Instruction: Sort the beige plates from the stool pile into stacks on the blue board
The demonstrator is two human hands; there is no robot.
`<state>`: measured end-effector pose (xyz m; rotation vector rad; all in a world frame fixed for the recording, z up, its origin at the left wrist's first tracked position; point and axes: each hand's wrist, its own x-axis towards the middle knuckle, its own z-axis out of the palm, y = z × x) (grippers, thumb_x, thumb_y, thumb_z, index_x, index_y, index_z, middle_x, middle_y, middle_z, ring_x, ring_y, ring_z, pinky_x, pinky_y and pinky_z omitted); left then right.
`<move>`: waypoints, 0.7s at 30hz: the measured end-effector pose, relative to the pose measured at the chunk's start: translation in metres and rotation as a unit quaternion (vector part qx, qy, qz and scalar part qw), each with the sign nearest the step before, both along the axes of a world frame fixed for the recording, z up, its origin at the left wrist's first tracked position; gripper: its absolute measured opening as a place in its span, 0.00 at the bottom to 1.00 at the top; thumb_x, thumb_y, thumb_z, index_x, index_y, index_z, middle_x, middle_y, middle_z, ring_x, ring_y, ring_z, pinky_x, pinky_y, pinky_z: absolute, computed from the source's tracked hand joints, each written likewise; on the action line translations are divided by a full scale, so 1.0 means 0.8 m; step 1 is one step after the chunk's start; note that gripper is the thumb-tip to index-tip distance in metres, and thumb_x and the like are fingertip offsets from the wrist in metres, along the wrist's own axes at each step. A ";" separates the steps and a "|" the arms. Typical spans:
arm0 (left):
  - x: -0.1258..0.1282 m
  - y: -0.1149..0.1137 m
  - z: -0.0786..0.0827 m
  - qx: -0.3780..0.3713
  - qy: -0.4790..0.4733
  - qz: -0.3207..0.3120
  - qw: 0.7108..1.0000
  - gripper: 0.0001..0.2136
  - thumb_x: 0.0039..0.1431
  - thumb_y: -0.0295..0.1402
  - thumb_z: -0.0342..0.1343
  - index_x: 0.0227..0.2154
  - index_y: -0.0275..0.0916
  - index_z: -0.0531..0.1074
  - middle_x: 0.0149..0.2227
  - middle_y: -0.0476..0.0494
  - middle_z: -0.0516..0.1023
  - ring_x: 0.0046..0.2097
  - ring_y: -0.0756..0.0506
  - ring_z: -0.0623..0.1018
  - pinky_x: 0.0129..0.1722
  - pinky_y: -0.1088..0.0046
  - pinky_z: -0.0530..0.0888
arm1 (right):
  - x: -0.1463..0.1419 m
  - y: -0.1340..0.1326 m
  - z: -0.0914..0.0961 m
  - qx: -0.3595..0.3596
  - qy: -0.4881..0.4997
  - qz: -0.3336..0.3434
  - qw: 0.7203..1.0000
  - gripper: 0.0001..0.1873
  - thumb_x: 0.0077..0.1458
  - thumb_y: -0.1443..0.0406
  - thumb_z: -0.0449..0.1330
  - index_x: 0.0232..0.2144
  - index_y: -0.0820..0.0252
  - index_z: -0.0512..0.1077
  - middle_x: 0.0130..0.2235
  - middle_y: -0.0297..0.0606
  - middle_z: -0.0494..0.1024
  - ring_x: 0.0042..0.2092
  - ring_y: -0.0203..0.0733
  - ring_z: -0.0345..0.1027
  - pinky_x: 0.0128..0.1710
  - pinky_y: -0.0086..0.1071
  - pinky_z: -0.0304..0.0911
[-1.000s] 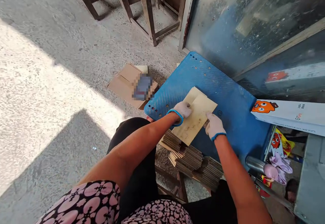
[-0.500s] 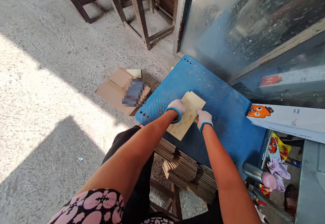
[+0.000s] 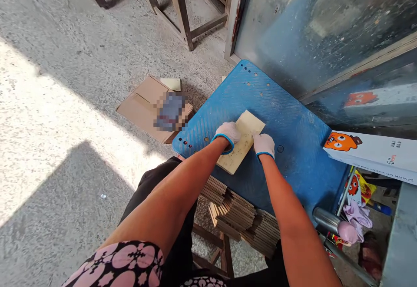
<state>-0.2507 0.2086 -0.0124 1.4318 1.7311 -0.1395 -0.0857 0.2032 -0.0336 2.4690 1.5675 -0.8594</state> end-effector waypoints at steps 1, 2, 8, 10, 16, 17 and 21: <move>0.001 -0.002 0.001 0.000 0.009 -0.003 1.000 0.21 0.55 0.36 0.54 0.51 0.35 0.72 0.49 0.29 0.76 0.53 0.35 0.76 0.48 0.67 0.73 | -0.001 -0.001 0.003 0.010 -0.006 0.003 1.000 0.20 0.60 0.53 0.55 0.31 0.63 0.77 0.38 0.52 0.78 0.44 0.51 0.72 0.43 0.36 0.65; 0.002 -0.004 0.003 0.002 0.017 -0.005 1.000 0.21 0.55 0.36 0.53 0.52 0.34 0.71 0.50 0.28 0.75 0.53 0.35 0.75 0.49 0.66 0.73 | -0.003 -0.004 0.006 0.028 -0.004 -0.001 1.000 0.19 0.60 0.54 0.56 0.31 0.62 0.77 0.38 0.51 0.78 0.45 0.50 0.71 0.43 0.35 0.65; 0.006 -0.016 0.014 0.106 0.093 -0.081 0.987 0.25 0.53 0.32 0.56 0.55 0.32 0.68 0.63 0.29 0.59 0.67 0.30 0.54 0.65 0.53 0.53 | -0.011 -0.039 0.038 0.161 0.053 0.001 0.985 0.19 0.63 0.52 0.53 0.31 0.56 0.76 0.38 0.38 0.78 0.41 0.41 0.68 0.42 0.30 0.61; 0.005 -0.016 0.015 0.113 0.092 -0.113 0.983 0.26 0.51 0.30 0.56 0.56 0.30 0.66 0.64 0.30 0.58 0.68 0.31 0.51 0.66 0.55 0.51 | -0.014 -0.065 0.052 0.169 0.076 -0.004 0.983 0.18 0.63 0.53 0.51 0.35 0.54 0.77 0.40 0.35 0.78 0.42 0.38 0.68 0.43 0.28 0.61; -0.005 -0.014 0.006 0.011 0.000 -0.103 0.995 0.28 0.55 0.30 0.54 0.59 0.30 0.59 0.54 0.28 0.70 0.55 0.35 0.71 0.52 0.65 0.70 | -0.019 -0.189 0.064 0.122 0.116 0.144 0.975 0.19 0.66 0.55 0.48 0.33 0.55 0.76 0.33 0.35 0.75 0.36 0.38 0.67 0.38 0.29 0.60; -0.006 -0.015 0.007 0.005 -0.005 -0.098 0.995 0.28 0.56 0.30 0.53 0.59 0.30 0.58 0.53 0.28 0.70 0.54 0.35 0.72 0.50 0.65 0.71 | -0.020 -0.210 0.062 0.116 0.113 0.181 0.970 0.19 0.66 0.56 0.48 0.34 0.56 0.75 0.32 0.36 0.75 0.36 0.39 0.67 0.38 0.30 0.59; -0.006 -0.025 0.026 0.042 0.004 -0.089 0.995 0.27 0.57 0.34 0.55 0.58 0.29 0.59 0.55 0.27 0.69 0.54 0.35 0.72 0.50 0.64 0.71 | -0.035 -0.276 0.053 0.047 0.064 0.314 0.946 0.15 0.65 0.59 0.50 0.45 0.60 0.73 0.35 0.41 0.75 0.38 0.44 0.67 0.39 0.33 0.59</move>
